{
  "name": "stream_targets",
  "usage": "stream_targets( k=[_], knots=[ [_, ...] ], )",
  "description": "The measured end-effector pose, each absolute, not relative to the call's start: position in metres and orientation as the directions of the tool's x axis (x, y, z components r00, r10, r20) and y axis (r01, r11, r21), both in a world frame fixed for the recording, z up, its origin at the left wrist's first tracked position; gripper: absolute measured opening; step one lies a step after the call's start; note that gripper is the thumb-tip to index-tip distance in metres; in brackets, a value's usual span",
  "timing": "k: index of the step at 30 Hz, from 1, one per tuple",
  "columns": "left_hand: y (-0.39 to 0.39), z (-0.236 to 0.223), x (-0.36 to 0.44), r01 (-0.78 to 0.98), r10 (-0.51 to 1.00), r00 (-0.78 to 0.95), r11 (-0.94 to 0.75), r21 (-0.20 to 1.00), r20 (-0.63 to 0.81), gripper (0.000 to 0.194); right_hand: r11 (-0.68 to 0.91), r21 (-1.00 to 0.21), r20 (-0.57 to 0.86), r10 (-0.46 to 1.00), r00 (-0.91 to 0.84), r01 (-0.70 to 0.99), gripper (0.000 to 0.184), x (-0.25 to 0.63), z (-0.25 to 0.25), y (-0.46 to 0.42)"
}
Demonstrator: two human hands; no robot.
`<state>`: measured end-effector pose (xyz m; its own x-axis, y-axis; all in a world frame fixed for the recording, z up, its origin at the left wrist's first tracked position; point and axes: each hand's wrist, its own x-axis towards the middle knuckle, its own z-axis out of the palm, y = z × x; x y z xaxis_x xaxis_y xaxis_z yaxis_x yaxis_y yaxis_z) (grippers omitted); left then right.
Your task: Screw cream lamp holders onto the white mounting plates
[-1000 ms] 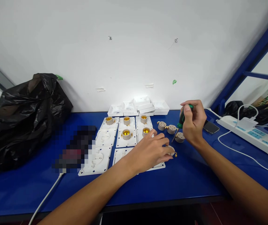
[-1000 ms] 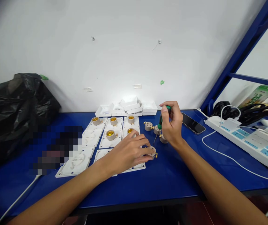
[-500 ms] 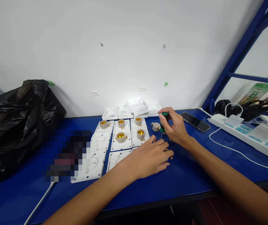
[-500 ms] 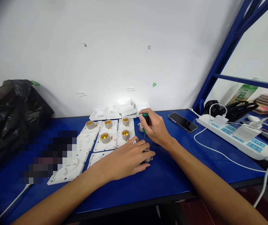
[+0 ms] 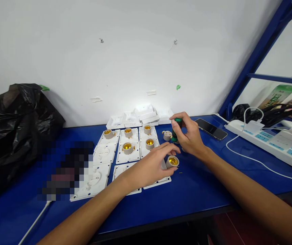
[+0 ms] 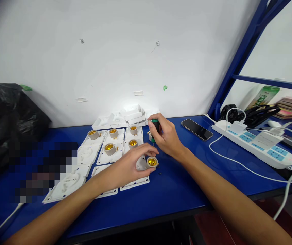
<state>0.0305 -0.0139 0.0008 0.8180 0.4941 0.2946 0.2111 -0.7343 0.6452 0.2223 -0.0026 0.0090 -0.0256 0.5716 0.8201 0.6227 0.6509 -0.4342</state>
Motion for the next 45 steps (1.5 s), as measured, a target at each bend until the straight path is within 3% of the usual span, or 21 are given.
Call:
stream_targets(
  k=[14,24,30,35,39,45],
  knots=[
    [-0.006,0.006,0.029,0.191,0.562,0.741,-0.701,0.687,0.368,0.032,0.652,-0.476,0.813,0.582,0.013,0.590,0.010,0.222,0.008,-0.002],
    [0.010,0.035,-0.011,0.261,0.427,0.900,-0.693,0.673,0.091,0.045,0.650,-0.497,0.799,0.602,0.011,0.575,0.007,0.220,0.009,-0.005],
    [0.015,0.034,-0.029,0.268,0.402,0.916,-0.608,0.747,-0.001,0.045,0.641,-0.486,0.800,0.599,0.008,0.594,0.008,0.219,0.012,-0.006],
    [0.017,0.036,-0.031,0.346,0.444,0.895,-0.618,0.706,-0.049,0.039,0.651,-0.495,0.798,0.603,0.005,0.575,0.008,0.219,0.010,-0.006],
    [0.017,0.038,-0.035,0.311,0.399,0.915,-0.616,0.724,-0.054,0.031,0.662,-0.470,0.809,0.588,-0.015,0.583,0.008,0.218,0.010,-0.007],
    [0.014,0.030,-0.036,0.334,0.370,0.922,-0.619,0.711,-0.111,0.044,0.679,-0.479,0.808,0.589,-0.023,0.556,0.006,0.218,0.009,-0.007]
  ],
)
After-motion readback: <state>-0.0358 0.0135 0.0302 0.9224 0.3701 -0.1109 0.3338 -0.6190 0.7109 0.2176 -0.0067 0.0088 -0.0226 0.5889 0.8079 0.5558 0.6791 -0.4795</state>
